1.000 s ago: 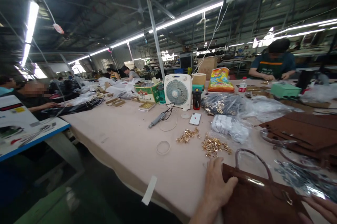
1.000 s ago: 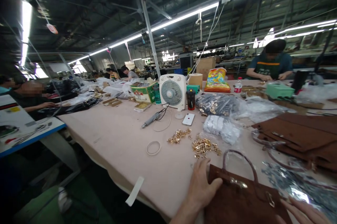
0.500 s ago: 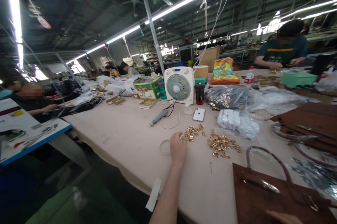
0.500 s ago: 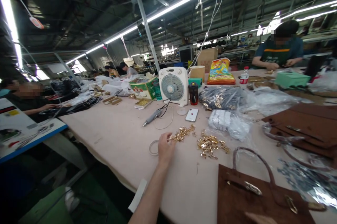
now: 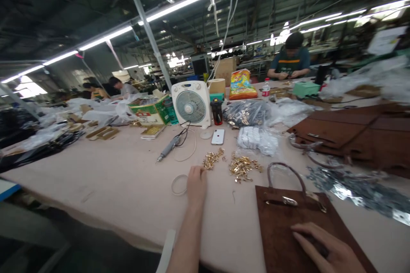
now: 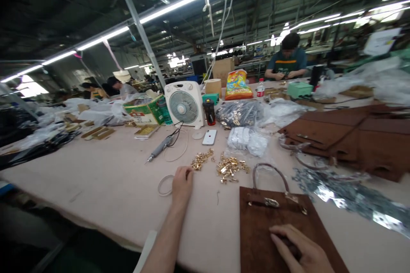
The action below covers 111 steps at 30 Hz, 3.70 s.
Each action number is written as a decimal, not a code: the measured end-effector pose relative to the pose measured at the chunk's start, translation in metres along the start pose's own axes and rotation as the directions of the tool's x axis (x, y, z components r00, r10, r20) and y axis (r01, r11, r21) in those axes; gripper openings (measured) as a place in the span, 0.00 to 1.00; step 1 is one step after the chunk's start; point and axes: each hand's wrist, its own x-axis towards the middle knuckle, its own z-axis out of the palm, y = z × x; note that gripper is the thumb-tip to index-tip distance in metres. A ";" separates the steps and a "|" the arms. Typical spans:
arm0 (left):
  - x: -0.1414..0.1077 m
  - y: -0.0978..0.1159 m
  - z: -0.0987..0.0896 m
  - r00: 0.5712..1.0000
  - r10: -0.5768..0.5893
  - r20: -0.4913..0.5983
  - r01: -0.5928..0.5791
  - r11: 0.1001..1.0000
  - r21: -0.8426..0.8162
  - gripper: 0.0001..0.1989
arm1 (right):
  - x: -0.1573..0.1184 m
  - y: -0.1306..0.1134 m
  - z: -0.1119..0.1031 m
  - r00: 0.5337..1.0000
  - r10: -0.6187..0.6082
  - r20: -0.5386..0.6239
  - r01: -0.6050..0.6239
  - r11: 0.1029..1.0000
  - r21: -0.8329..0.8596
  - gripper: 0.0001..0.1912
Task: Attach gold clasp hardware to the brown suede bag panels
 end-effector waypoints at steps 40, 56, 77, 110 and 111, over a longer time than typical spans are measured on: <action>-0.149 0.209 0.089 0.750 -0.118 0.651 0.648 -0.066 -0.758 0.18 | 0.031 -0.028 -0.001 0.960 0.089 -0.264 0.040 0.893 0.448 0.06; -0.154 0.210 0.092 0.813 -0.042 0.581 0.578 0.172 -0.797 0.16 | 0.031 -0.026 -0.003 0.950 0.146 -0.277 -0.004 0.889 0.458 0.08; -0.155 0.212 0.079 0.912 0.052 0.407 0.279 0.647 -0.709 0.15 | 0.025 -0.026 -0.016 0.938 -0.014 -0.345 0.161 0.902 0.401 0.02; -0.158 0.216 0.074 0.929 0.119 0.350 0.201 0.634 -0.747 0.13 | 0.020 -0.030 -0.016 0.925 -0.007 -0.379 0.172 0.899 0.403 0.04; -0.158 0.216 0.074 0.925 0.121 0.360 0.211 0.624 -0.752 0.13 | 0.020 -0.029 -0.016 0.924 -0.003 -0.383 0.169 0.900 0.402 0.04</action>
